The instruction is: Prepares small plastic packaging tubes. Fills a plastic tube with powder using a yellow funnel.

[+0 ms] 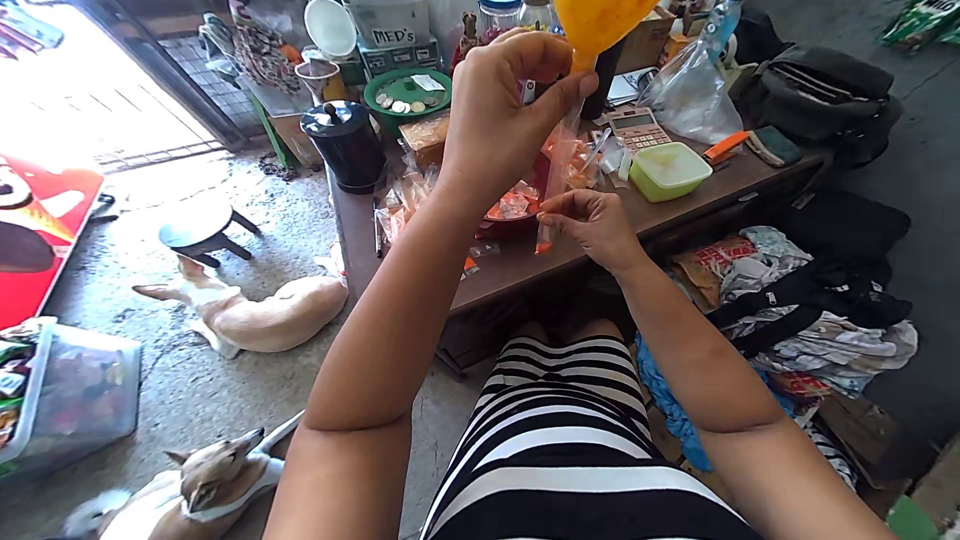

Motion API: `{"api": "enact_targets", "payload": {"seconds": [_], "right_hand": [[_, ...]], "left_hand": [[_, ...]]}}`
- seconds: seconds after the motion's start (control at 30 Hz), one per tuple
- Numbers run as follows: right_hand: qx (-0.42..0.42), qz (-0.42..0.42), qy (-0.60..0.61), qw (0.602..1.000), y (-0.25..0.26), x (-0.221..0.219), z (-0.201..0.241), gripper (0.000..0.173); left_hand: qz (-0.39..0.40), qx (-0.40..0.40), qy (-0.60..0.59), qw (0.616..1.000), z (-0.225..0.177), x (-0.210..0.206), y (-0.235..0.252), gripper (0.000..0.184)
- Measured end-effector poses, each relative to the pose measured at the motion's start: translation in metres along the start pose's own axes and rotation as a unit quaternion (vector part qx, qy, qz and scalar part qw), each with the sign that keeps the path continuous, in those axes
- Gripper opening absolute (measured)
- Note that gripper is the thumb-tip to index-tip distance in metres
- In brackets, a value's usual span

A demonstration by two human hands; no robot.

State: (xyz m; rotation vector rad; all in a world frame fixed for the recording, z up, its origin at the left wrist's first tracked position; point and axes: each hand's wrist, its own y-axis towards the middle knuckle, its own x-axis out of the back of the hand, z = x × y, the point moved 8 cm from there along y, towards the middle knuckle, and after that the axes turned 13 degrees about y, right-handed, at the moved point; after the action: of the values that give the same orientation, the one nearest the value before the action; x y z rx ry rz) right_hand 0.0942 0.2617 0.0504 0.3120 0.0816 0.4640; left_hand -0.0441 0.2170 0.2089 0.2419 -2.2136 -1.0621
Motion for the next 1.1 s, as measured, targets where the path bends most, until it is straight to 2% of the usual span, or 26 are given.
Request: {"api": "enact_targets", "payload": {"seconds": [0.13,0.43,0.83,1.1], "right_hand": [[-0.028,0.046,0.004,0.999,0.003,-0.005,-0.004,0.022],[-0.061,0.016,0.056,0.996,0.001,-0.002,-0.019,0.022],[-0.108,0.079,0.051,0.99,-0.007,-0.009,-0.041,0.029],[-0.092,0.095,0.051,0.99,-0.004,-0.021,-0.047,0.031]], "left_hand": [[-0.001,0.002,0.0,1.0,0.003,0.001,0.002,0.017],[-0.017,0.034,-0.002,0.999,0.006,0.012,0.007,0.017],[-0.026,0.057,-0.036,0.997,0.024,0.013,-0.002,0.013],[-0.023,0.076,-0.031,0.996,0.029,0.016,0.0,0.016]]}}
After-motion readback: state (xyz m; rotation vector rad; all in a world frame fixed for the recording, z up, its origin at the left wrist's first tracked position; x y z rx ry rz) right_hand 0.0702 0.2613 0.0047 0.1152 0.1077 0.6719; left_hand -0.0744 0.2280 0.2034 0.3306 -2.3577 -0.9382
